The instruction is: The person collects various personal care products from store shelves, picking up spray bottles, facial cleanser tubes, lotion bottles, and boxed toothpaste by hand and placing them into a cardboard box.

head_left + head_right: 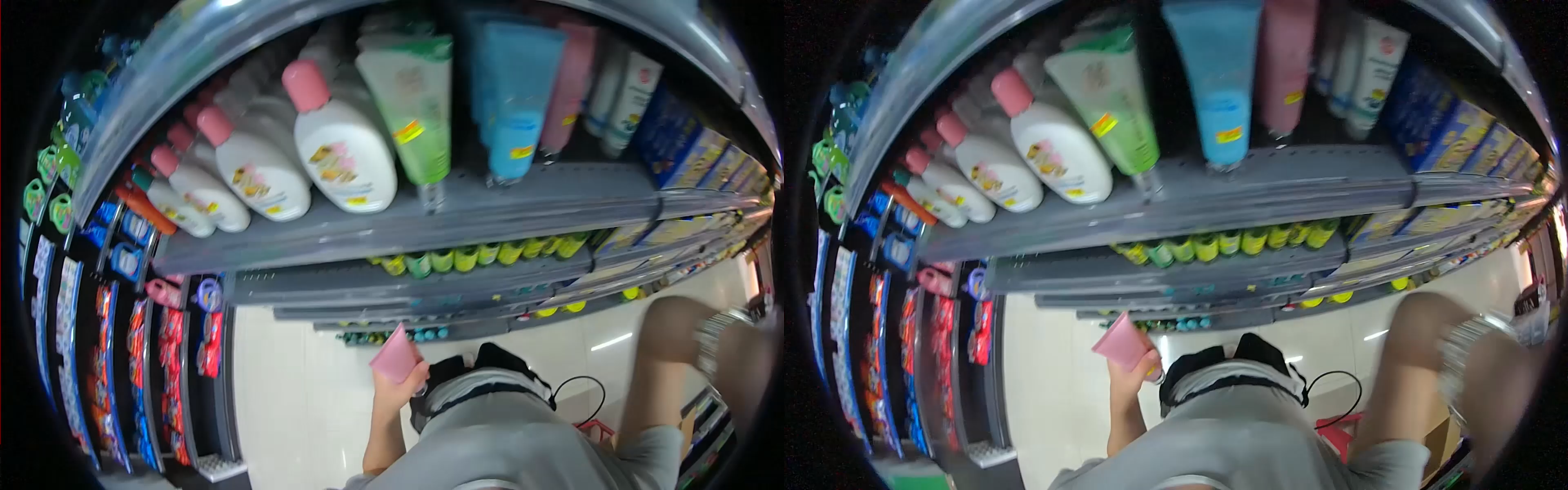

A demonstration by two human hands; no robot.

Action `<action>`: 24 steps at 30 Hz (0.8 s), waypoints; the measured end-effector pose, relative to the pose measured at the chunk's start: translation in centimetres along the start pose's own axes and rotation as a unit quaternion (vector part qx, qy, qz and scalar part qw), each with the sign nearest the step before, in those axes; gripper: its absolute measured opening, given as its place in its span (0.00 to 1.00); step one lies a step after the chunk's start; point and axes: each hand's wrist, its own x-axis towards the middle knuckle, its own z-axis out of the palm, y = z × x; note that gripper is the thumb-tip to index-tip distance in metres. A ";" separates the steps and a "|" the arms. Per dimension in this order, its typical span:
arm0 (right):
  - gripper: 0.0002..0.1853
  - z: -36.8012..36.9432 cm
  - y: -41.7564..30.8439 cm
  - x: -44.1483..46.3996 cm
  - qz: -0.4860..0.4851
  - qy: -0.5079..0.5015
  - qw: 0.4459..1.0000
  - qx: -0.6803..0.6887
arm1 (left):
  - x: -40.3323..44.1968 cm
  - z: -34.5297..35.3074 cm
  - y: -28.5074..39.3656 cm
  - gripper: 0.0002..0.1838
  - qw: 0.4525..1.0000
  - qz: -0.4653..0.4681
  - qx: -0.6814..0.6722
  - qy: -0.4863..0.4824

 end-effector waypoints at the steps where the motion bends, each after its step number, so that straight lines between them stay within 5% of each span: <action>1: 0.10 0.6 0.8 -0.1 0.011 -0.016 1.000 0.000 | -0.1 -0.3 0.3 0.08 0.999 -0.041 -0.005 -0.009; 9: 0.10 0.4 3.6 -1.6 0.024 -0.049 0.998 -0.010 | 1.6 0.7 0.1 0.10 0.995 -0.068 0.024 -0.070; 19: 0.10 0.7 3.8 -0.6 -0.073 -0.054 0.996 0.006 | 2.9 2.8 0.2 0.18 0.977 0.076 0.105 -0.170; 24: 0.10 0.4 3.9 -0.9 -0.099 -0.072 0.992 0.004 | 2.3 2.6 1.0 0.17 0.975 0.035 0.103 -0.195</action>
